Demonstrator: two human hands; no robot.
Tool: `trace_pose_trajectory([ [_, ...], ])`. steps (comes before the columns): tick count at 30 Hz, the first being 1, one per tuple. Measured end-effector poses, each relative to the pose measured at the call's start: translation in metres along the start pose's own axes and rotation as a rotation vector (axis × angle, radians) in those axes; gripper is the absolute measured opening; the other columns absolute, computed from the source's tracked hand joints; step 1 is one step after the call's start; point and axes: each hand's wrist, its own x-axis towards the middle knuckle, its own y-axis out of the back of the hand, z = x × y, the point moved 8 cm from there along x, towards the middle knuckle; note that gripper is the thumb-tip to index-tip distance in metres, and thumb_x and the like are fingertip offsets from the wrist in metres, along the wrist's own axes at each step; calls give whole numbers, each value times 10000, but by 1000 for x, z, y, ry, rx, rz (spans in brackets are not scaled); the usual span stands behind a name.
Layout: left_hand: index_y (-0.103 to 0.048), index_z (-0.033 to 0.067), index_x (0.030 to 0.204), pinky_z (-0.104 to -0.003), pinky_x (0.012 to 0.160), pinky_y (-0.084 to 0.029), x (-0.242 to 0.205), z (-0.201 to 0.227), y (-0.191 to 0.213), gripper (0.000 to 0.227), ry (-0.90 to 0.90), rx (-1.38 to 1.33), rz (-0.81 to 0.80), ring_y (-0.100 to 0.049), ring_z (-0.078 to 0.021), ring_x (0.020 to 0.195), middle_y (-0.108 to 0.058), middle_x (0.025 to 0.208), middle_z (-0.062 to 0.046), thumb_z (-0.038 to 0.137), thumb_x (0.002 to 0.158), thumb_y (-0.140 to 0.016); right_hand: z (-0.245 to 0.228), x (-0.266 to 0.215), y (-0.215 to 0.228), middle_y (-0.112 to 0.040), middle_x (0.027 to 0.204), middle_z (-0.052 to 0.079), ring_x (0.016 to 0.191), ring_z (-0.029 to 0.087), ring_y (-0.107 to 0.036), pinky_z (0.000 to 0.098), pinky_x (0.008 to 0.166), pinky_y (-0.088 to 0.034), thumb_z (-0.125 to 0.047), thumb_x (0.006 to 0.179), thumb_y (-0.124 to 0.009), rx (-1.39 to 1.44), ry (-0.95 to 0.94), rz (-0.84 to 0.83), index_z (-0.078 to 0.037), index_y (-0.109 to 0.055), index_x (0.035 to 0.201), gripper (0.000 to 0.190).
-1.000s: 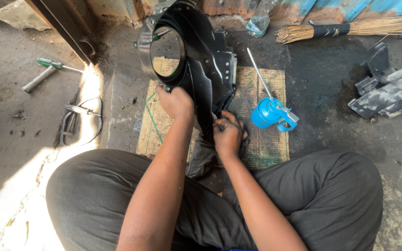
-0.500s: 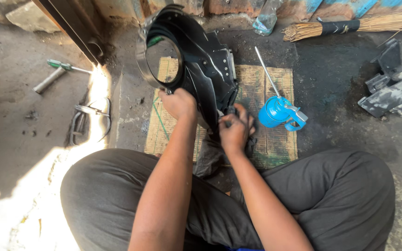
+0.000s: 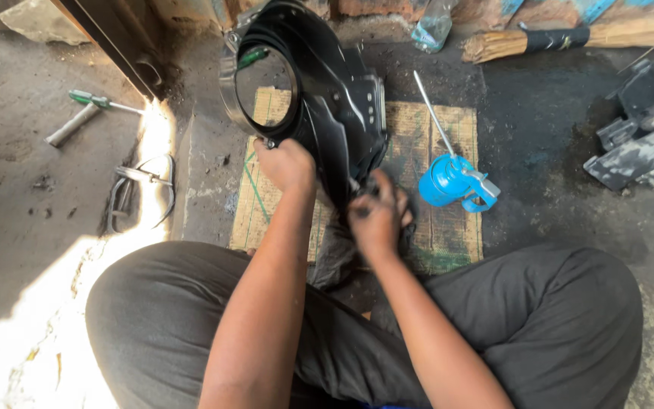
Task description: The person sits on the floor and wipes a black motorcycle mudguard with a grey cloth. They repeatedly rub the surface, occasionally lifting the part to access different areas, and use a blue spray bottle to apply liquid to the cloth during the cleaning process.
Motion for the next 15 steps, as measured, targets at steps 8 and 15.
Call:
trace_pose_trajectory([
  [8, -552, -79, 1317, -449, 987, -466, 10, -13, -5, 540, 45, 31, 19, -656, -455, 1082, -685, 1153, -308, 123, 817, -512, -9, 5, -1, -540, 1504, 10, 1371, 364, -411, 569, 1125, -232, -97, 678, -812, -11, 50, -25, -138, -701, 656, 120],
  [15, -538, -114, 1344, -437, 1046, -439, 18, -27, -14, 578, 43, 38, 39, -618, -463, 1177, -654, 1235, -336, 120, 816, -512, -25, -9, 2, -496, 1529, 81, 1346, 395, -405, 613, 1052, -215, -27, 638, -823, -129, 109, -151, -93, -715, 627, 127],
])
